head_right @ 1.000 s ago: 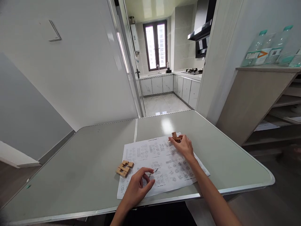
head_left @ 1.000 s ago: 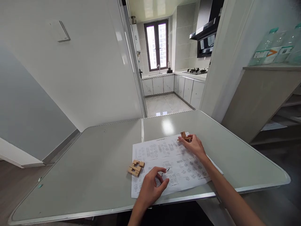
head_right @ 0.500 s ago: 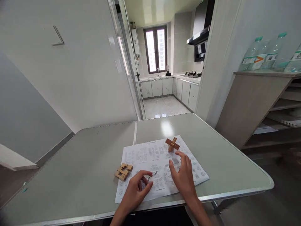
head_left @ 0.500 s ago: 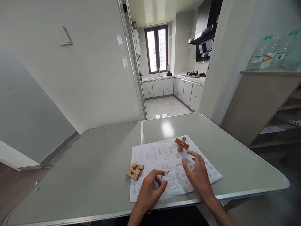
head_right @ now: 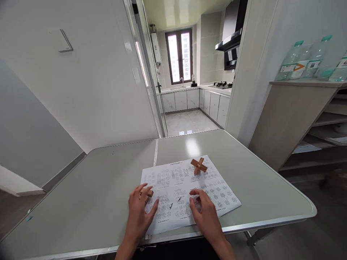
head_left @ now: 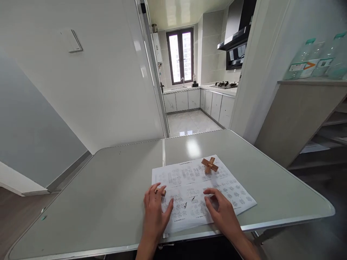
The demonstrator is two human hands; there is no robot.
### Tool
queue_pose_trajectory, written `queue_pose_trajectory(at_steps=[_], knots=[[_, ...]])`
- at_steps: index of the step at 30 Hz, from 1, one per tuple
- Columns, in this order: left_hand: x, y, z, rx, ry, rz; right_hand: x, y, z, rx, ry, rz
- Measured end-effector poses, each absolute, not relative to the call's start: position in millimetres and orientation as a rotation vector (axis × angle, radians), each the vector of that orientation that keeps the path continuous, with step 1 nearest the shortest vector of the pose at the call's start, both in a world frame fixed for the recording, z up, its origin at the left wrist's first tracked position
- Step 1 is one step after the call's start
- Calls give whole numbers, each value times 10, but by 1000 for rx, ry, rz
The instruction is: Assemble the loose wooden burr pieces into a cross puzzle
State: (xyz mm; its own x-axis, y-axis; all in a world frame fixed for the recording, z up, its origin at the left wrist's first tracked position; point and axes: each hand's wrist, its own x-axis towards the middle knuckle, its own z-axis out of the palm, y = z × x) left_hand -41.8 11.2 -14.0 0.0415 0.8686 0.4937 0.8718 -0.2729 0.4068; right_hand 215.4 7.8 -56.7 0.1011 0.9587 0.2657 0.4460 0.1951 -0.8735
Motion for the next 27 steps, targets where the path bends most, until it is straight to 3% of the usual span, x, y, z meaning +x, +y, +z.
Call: queue_pose_trajectory(at_steps=[10,27], knots=[[-799,234,-412,-2105,-2166,-942,2123,76,-528,-1402,-1487,673],[-758,196,-299,-2213,-2172,-1038,2144,88,-545,-1388,-1513,691]])
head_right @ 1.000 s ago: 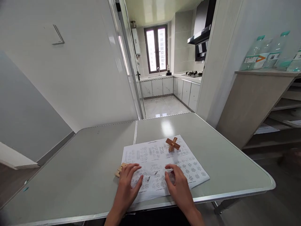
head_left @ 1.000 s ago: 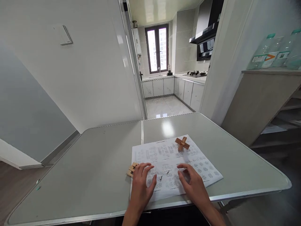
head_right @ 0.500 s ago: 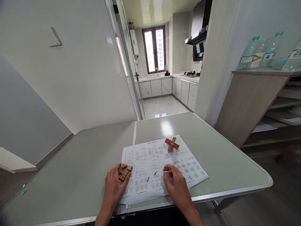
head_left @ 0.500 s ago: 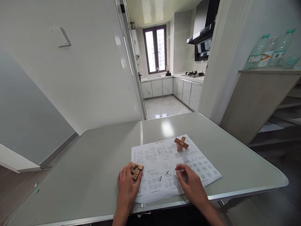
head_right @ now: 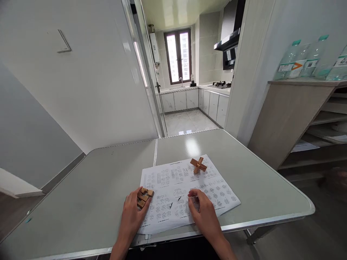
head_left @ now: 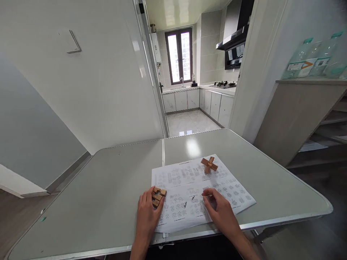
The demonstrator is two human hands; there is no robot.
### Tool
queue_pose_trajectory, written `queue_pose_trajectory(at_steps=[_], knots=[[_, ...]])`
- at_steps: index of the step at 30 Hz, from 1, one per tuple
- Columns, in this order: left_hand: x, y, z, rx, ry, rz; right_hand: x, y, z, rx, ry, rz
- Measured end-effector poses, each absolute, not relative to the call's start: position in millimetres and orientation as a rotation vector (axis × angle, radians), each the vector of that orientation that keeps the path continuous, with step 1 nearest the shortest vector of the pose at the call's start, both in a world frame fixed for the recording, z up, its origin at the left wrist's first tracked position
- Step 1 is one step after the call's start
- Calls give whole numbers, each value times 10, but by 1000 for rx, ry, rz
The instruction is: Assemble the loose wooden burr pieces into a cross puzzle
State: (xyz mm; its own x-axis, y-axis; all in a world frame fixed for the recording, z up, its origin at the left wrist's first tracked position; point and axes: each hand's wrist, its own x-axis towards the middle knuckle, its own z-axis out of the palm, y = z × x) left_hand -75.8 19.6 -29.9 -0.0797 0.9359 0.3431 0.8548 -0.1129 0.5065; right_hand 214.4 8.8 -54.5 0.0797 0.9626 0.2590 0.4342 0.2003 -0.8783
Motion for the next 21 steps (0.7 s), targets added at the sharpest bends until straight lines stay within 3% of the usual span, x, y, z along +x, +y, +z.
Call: queue_pose_trajectory(at_steps=[21], knots=[[-718,194,-290,2171,1888,872,2145,76,-521,-1399,-1534,746]])
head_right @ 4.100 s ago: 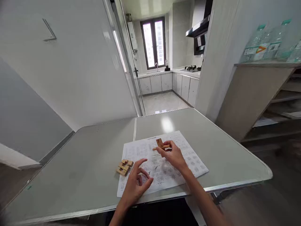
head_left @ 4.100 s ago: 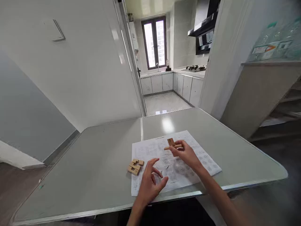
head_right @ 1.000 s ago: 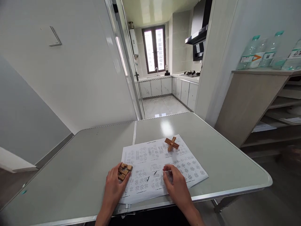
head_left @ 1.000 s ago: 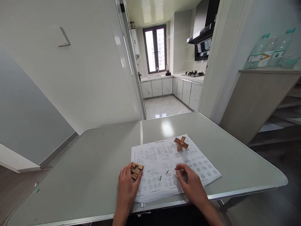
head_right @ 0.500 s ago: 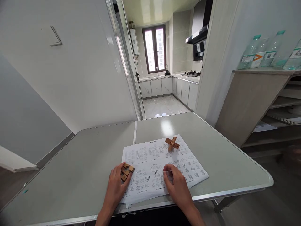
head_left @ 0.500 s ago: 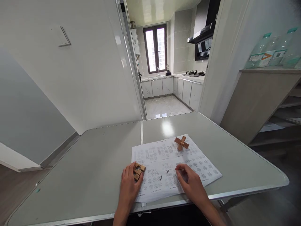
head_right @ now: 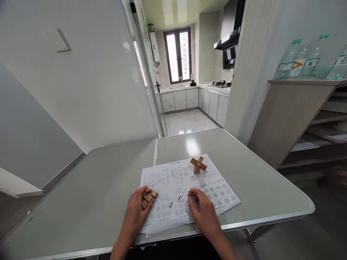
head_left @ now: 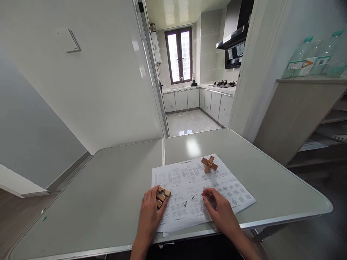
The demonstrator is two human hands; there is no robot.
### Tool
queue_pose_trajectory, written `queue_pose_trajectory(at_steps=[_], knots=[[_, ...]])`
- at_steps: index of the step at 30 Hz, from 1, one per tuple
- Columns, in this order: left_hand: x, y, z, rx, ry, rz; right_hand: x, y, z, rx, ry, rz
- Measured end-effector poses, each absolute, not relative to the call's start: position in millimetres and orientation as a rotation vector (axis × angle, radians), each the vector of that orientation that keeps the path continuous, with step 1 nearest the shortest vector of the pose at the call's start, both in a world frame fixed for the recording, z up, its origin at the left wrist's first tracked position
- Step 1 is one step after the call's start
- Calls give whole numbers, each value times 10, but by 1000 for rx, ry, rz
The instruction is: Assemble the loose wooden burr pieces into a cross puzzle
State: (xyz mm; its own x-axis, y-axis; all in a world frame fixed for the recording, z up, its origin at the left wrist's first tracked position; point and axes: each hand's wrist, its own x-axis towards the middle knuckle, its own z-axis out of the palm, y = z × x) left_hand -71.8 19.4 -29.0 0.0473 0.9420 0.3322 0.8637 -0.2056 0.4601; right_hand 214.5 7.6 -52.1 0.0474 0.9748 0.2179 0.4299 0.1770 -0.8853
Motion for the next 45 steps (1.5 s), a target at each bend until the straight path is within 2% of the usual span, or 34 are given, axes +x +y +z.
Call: queue_pose_trajectory(at_steps=[27,45], knots=[[-670,486,-431,2212,1692,848,2139,83,-504,-1384,-1535,731],[-62,440,-399,2287,1447,791,2142,97,-517,-1368,-1553,771]])
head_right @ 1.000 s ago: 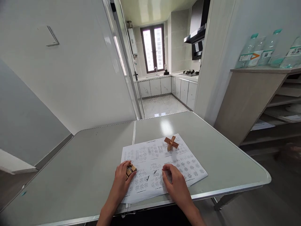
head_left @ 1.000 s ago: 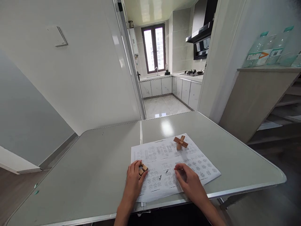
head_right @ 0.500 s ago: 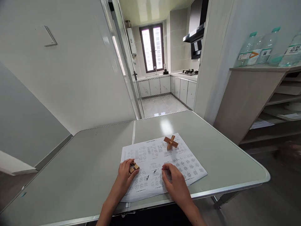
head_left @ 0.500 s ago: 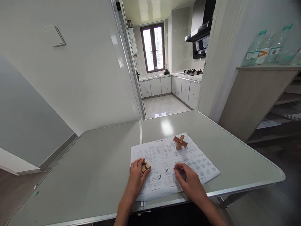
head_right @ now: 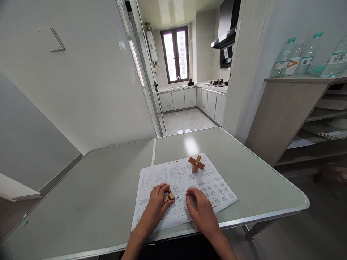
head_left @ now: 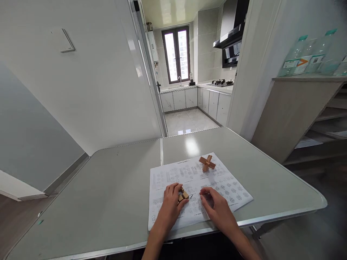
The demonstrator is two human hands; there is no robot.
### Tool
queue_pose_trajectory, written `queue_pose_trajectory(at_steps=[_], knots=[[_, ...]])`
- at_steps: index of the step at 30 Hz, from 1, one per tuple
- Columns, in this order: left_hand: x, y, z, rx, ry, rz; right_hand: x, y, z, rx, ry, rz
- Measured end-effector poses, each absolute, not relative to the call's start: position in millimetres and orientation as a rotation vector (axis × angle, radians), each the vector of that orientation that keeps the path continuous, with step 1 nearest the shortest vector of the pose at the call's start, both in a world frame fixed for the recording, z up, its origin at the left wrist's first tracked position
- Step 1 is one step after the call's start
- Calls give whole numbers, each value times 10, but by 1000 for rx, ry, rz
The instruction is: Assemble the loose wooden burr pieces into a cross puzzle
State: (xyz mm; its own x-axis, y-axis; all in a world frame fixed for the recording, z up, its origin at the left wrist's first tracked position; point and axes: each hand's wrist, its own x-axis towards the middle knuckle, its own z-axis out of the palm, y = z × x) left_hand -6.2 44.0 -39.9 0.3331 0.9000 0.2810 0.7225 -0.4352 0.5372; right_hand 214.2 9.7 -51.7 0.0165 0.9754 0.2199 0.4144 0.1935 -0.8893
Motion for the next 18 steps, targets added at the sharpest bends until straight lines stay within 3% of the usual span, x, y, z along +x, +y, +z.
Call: queue_pose_trajectory(at_steps=[18], knots=[[-408,142,-264,2172,1573,830,1878,147,-352,-1210,-1827,694]])
